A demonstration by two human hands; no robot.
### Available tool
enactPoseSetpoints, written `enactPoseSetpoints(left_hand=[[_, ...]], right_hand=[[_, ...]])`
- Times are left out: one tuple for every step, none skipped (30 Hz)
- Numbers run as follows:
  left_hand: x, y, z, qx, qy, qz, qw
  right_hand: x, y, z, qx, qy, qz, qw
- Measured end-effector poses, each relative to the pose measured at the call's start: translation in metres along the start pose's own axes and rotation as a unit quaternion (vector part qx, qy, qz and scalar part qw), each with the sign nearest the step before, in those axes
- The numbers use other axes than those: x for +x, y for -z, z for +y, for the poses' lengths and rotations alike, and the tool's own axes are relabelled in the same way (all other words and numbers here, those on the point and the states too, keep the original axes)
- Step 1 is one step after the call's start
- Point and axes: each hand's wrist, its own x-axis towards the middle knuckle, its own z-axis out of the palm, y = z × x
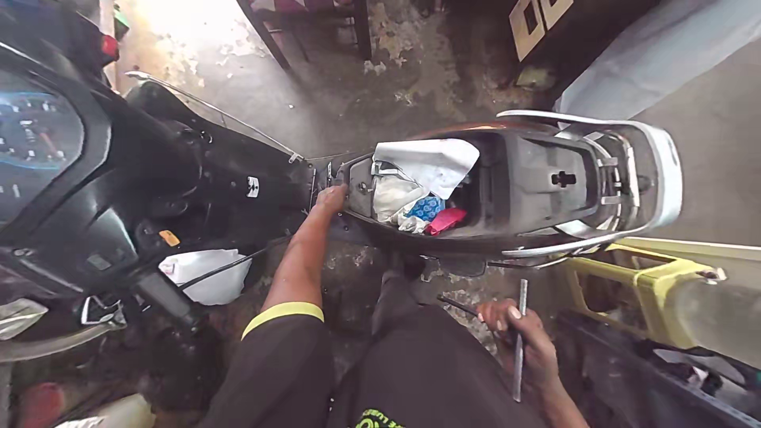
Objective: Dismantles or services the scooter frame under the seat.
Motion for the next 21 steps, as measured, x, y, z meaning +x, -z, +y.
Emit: enactPoseSetpoints(left_hand=[[0.003, -0.001, -0.002, -0.003, -0.006, -0.002, 1.0], [0.005, -0.002, -0.004, -0.011, -0.012, -0.001, 1.0], [0.007, -0.003, -0.006, -0.022, -0.015, -0.002, 1.0], [0.008, -0.004, -0.007, -0.035, -0.015, -0.002, 0.999], [0.009, -0.005, -0.007, -0.046, -0.013, 0.0, 0.999], [0.009, -0.005, -0.008, -0.059, -0.01, 0.003, 0.998], [0.01, -0.005, -0.008, -0.065, -0.008, 0.004, 0.998], [0.011, -0.004, -0.008, -0.064, -0.008, 0.002, 0.998], [0.012, -0.004, -0.007, -0.063, -0.008, 0.001, 0.998], [0.012, -0.005, -0.007, -0.062, -0.005, 0.0, 0.998], [0.013, -0.004, -0.007, -0.058, -0.002, -0.004, 0.998], [0.015, -0.002, -0.006, -0.052, 0.002, -0.009, 0.999], [0.016, -0.001, -0.005, -0.042, 0.002, -0.013, 0.999], [0.017, 0.001, -0.004, -0.028, 0.002, -0.019, 0.999], [0.018, 0.004, -0.002, -0.016, 0.003, -0.024, 1.0], [0.017, 0.007, 0.001, -0.007, 0.006, -0.031, 0.999], [0.016, 0.011, 0.005, 0.0, 0.011, -0.037, 0.999], [0.014, 0.014, 0.009, 0.007, 0.02, -0.044, 0.999], [0.011, 0.018, 0.015, 0.009, 0.034, -0.051, 0.998], [0.007, 0.021, 0.022, 0.009, 0.055, -0.056, 0.997], [0.002, 0.025, 0.03, 0.005, 0.079, -0.061, 0.995]], right_hand=[[0.0, -0.001, 0.0, 0.002, 0.001, -0.002, 1.0], [0.001, -0.001, 0.001, 0.001, 0.002, -0.002, 1.0], [0.002, -0.002, 0.0, 0.0, 0.002, -0.003, 1.0], [0.002, -0.003, 0.0, -0.003, -0.001, -0.004, 1.0], [0.003, -0.003, 0.0, -0.007, -0.004, -0.008, 1.0], [0.005, -0.002, 0.002, -0.011, -0.006, -0.013, 1.0], [0.006, -0.002, 0.003, -0.011, -0.009, -0.016, 1.0], [0.007, -0.002, 0.005, -0.013, -0.014, -0.016, 1.0], [0.008, -0.003, 0.006, -0.017, -0.019, -0.015, 1.0], [0.009, -0.005, 0.007, -0.021, -0.021, -0.015, 0.999], [0.01, -0.007, 0.007, -0.023, -0.024, -0.017, 0.999], [0.011, -0.008, 0.007, -0.024, -0.027, -0.021, 0.999], [0.012, -0.009, 0.007, -0.026, -0.029, -0.024, 0.999], [0.013, -0.01, 0.007, -0.028, -0.03, -0.027, 0.999], [0.014, -0.01, 0.008, -0.031, -0.032, -0.031, 0.999], [0.015, -0.01, 0.008, -0.031, -0.035, -0.035, 0.998], [0.016, -0.01, 0.008, -0.032, -0.036, -0.038, 0.998], [0.016, -0.011, 0.008, -0.032, -0.037, -0.039, 0.998], [0.016, -0.012, 0.008, -0.032, -0.036, -0.038, 0.998], [0.016, -0.013, 0.007, -0.033, -0.035, -0.038, 0.998], [0.016, -0.014, 0.006, -0.034, -0.034, -0.038, 0.998]])
